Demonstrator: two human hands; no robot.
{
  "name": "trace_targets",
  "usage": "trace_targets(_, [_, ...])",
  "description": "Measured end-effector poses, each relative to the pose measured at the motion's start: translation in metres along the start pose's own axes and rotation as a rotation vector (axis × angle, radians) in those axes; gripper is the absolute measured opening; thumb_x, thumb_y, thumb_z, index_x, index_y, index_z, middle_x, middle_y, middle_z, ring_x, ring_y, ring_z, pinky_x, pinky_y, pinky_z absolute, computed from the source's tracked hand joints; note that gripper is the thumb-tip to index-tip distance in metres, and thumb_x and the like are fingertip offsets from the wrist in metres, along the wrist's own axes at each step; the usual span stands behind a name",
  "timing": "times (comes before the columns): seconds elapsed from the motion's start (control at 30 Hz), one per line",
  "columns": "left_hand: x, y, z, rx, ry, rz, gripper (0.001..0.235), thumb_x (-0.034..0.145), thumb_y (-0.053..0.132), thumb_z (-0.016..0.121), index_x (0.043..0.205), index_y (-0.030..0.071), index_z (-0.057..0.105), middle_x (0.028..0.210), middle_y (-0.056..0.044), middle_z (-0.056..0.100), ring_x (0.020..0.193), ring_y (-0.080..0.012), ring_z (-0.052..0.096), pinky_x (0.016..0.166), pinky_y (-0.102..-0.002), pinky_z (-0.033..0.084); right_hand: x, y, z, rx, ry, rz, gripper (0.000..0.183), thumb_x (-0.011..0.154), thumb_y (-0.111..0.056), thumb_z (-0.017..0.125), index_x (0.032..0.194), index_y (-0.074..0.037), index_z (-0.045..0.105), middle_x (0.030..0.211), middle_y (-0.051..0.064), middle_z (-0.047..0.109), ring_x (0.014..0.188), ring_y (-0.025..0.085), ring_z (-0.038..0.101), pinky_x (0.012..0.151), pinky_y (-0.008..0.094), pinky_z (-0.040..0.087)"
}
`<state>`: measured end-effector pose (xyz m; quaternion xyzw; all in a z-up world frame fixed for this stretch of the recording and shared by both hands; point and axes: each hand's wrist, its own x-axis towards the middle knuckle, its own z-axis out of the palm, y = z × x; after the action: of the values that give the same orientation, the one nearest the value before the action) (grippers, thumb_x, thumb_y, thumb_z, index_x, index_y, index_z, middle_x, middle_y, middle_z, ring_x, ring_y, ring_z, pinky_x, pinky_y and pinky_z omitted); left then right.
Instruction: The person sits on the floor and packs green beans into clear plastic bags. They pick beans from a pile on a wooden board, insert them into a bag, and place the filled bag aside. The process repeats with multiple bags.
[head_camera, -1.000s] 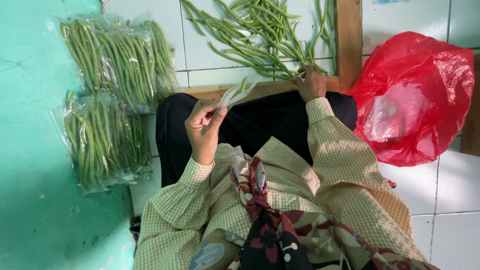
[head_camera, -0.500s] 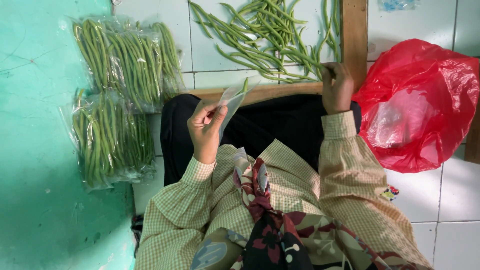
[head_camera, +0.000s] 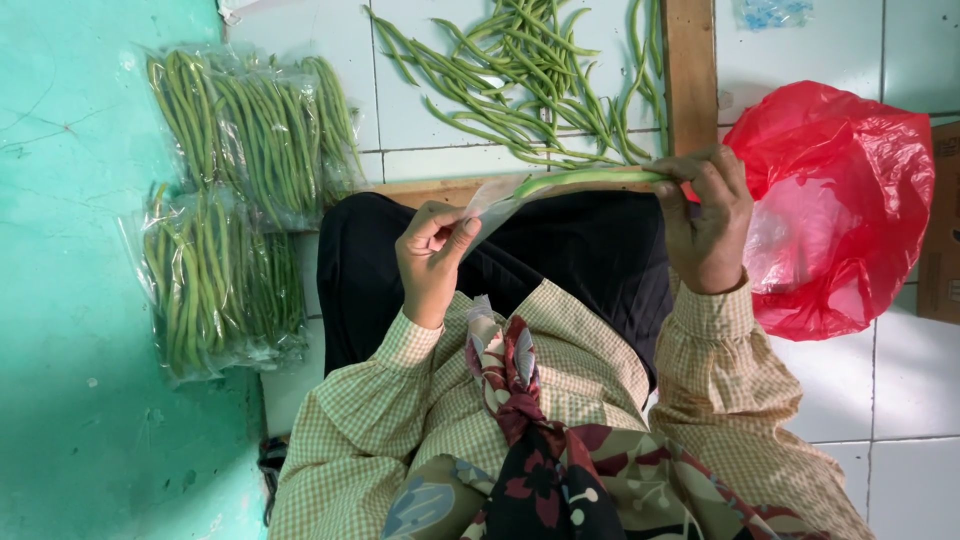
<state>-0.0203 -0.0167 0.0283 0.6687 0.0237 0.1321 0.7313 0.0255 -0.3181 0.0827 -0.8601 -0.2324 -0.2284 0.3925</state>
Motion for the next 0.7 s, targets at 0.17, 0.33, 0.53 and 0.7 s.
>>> trace_targets(0.17, [-0.003,0.005,0.008,0.024,-0.039,0.023,0.015,0.092,0.01,0.08,0.1,-0.002,0.077,0.077,-0.006,0.059,0.073,-0.0077,0.057,0.07,-0.026,0.054,0.006,-0.013,0.007,-0.082,-0.048,-0.082,0.02,0.108,-0.021,0.071,0.107,-0.002,0.077,0.096,0.013,0.06,0.083,0.035,0.058,0.083,0.045,0.046])
trace_targets(0.33, [-0.009,0.006,0.018,0.029,-0.095,0.045,0.015,0.092,0.012,0.08,0.101,-0.001,0.078,0.076,-0.005,0.06,0.07,-0.0063,0.056,0.066,-0.023,0.051,0.007,-0.026,0.031,-0.085,-0.102,-0.136,0.016,0.097,-0.021,0.082,0.1,-0.006,0.08,0.094,0.014,0.06,0.084,0.037,0.058,0.078,0.046,0.046])
trace_targets(0.53, [-0.012,0.007,0.022,0.03,-0.13,0.039,0.014,0.094,0.014,0.079,0.1,0.001,0.078,0.076,-0.007,0.062,0.069,-0.0078,0.056,0.065,-0.026,0.05,0.009,-0.063,0.06,0.016,-0.204,-0.134,0.006,0.095,-0.003,0.076,0.097,0.002,0.073,0.086,0.018,0.063,0.078,0.042,0.061,0.07,0.046,0.051])
trace_targets(0.7, [-0.013,0.006,0.018,0.069,-0.166,0.058,0.012,0.097,0.013,0.075,0.101,0.001,0.077,0.076,-0.006,0.061,0.069,-0.0076,0.054,0.064,-0.026,0.05,-0.004,-0.052,0.072,0.052,-0.158,-0.09,0.01,0.088,-0.008,0.084,0.094,-0.003,0.077,0.092,0.013,0.073,0.083,0.037,0.066,0.072,0.043,0.055])
